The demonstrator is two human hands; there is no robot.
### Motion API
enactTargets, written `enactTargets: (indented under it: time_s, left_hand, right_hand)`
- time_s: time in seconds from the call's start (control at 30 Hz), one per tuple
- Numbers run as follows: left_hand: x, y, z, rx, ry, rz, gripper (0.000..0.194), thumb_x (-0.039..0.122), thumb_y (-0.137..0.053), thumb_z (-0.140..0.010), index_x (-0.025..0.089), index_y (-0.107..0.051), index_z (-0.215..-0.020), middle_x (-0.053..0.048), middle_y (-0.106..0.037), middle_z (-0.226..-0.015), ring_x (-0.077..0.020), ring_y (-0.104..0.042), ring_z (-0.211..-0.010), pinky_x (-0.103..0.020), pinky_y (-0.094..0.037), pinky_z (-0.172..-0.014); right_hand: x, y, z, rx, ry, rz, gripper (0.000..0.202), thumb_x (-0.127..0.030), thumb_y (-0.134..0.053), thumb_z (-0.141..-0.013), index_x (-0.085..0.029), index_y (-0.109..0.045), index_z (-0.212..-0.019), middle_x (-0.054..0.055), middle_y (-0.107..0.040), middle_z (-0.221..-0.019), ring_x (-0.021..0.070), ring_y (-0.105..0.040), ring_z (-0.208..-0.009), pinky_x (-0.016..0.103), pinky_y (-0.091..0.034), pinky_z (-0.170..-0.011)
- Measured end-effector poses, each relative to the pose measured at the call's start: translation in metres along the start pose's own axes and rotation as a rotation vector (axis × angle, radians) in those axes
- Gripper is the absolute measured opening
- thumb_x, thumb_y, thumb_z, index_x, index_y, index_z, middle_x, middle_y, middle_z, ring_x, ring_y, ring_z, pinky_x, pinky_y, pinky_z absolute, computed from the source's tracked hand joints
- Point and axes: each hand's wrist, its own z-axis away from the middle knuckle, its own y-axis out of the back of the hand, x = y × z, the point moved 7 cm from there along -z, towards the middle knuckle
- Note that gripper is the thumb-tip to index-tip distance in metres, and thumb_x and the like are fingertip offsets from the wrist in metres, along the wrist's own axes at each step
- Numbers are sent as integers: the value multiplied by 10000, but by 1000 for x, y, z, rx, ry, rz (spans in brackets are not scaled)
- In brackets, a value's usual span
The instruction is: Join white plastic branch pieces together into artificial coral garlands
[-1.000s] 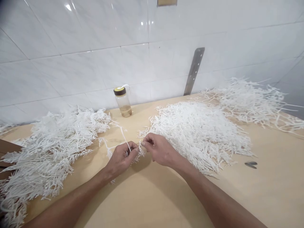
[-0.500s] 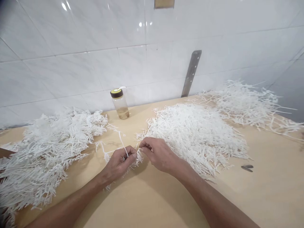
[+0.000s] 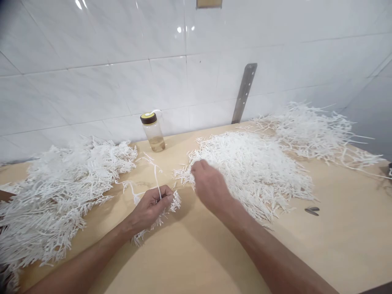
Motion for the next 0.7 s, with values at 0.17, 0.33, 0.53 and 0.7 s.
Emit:
enactTargets:
  time_s: [0.17, 0.33, 0.53, 0.7]
  left_hand:
    - [-5, 1, 1, 114, 10, 5, 260, 389, -521, -909, 174, -526, -763, 37, -445, -635, -92, -361, -561, -218, -289, -524]
    - [-10, 3, 2, 208, -8, -29, 242, 371, -517, -916, 172, -548, -782, 38, -461, -638, -92, -384, -565, -216, -313, -537]
    - [-12, 2, 2, 234, -16, -20, 232, 372, -529, -913, 166, -605, -840, 31, -493, -644, -95, -404, -573, -215, -332, -543]
    - [-15, 0, 0, 209, -2, -14, 227, 364, -533, -903, 161, -617, -847, 34, -495, -633, -91, -398, -558, -209, -321, -524]
  right_hand:
    - [13, 24, -4, 139, -82, -39, 127, -156, -471, -918, -181, -592, -893, 80, -660, -907, 167, -570, -661, 315, -425, -640]
    - [0, 9, 1, 32, -121, -195, 168, -238, -504, -926, -181, -652, -983, 80, -692, -1026, 142, -585, -622, 318, -470, -655]
    - [-11, -26, 11, -263, -198, -388, 218, -347, -538, -910, -218, -714, -926, 37, -728, -902, 173, -639, -740, 307, -482, -665]
    - [-8, -35, 14, -317, -268, -429, 206, -374, -574, -875, -217, -701, -835, 17, -698, -772, 162, -601, -666, 292, -446, -612]
